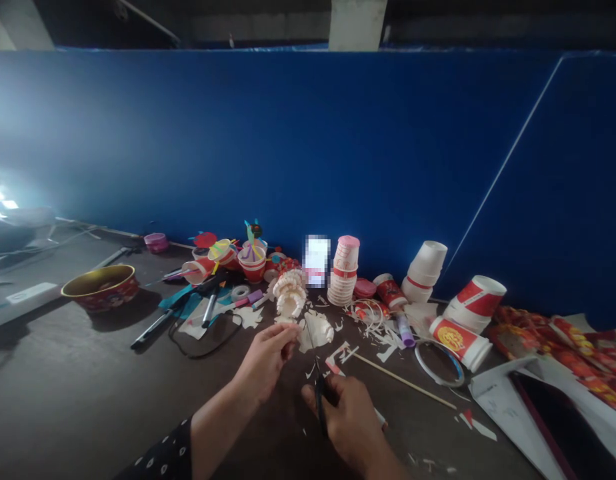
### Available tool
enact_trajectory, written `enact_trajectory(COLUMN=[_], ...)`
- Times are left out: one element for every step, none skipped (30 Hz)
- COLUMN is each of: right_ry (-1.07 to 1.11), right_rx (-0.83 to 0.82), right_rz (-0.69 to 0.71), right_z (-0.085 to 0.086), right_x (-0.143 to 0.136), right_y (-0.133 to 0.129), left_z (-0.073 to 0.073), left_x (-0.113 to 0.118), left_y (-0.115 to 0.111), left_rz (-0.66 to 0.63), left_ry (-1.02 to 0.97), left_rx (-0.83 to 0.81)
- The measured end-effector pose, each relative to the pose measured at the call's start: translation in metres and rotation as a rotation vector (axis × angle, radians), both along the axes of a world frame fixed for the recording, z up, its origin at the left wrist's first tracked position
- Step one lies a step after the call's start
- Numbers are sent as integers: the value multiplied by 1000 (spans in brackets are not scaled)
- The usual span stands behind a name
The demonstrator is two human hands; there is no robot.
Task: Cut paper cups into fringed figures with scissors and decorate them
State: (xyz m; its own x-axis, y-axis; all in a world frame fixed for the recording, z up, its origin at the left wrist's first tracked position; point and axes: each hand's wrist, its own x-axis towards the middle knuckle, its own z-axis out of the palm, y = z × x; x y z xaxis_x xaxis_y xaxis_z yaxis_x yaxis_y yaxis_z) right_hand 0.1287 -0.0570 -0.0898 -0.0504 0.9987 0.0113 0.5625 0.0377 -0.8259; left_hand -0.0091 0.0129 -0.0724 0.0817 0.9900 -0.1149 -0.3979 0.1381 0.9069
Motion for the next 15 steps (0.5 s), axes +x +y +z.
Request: enact_trajectory(right_ry=[-27, -50, -73, -98, -126, -156, -190, -225, -260, -293, -323, -347, -365, -377, -386], right_rx=[11, 18, 23, 32, 46, 63, 81, 95, 105, 112, 117, 120, 121, 124, 125], right_rz=[-4, -4, -1, 0, 1, 1, -6, -12, -18, -26, -34, -41, -44, -44, -42], right_z=[1, 3, 4, 6, 7, 8, 10, 12, 13, 15, 16, 17, 18, 19, 19], right_x=[0, -1, -1, -1, -1, -1, -1, -1, -1, -1, -1, -1, -2, -2, -2], right_y=[-1, -1, -2, -3, -3, -4, -4, -5, -5, -6, -7, -7, -8, -8, -8], left_z=[0, 0, 0, 0, 0, 0, 1, 1, 1, 2, 3, 3, 4, 4, 4], left_x=[0, 0, -1, -1, -1, -1, -2, -2, -2, -2, -2, -1, -1, -1, -1], left_y=[0, -1, -1, -2, -2, -2, -3, -3, -3, -3, -3, -3, -3, -4, -4], left_rz=[-9, -20, -33, -48, -67, -86, -106, -126, -143, -156, -167, -175, -182, -186, -188], left_ry=[-5, -5, -3, 0, 3, 6, 8, 6, 1, -8, -19, -29, -38, -44, -46], left_rx=[-2, -1, 2, 7, 11, 13, 13, 13, 13, 9, 5, 3, 0, -3, -8])
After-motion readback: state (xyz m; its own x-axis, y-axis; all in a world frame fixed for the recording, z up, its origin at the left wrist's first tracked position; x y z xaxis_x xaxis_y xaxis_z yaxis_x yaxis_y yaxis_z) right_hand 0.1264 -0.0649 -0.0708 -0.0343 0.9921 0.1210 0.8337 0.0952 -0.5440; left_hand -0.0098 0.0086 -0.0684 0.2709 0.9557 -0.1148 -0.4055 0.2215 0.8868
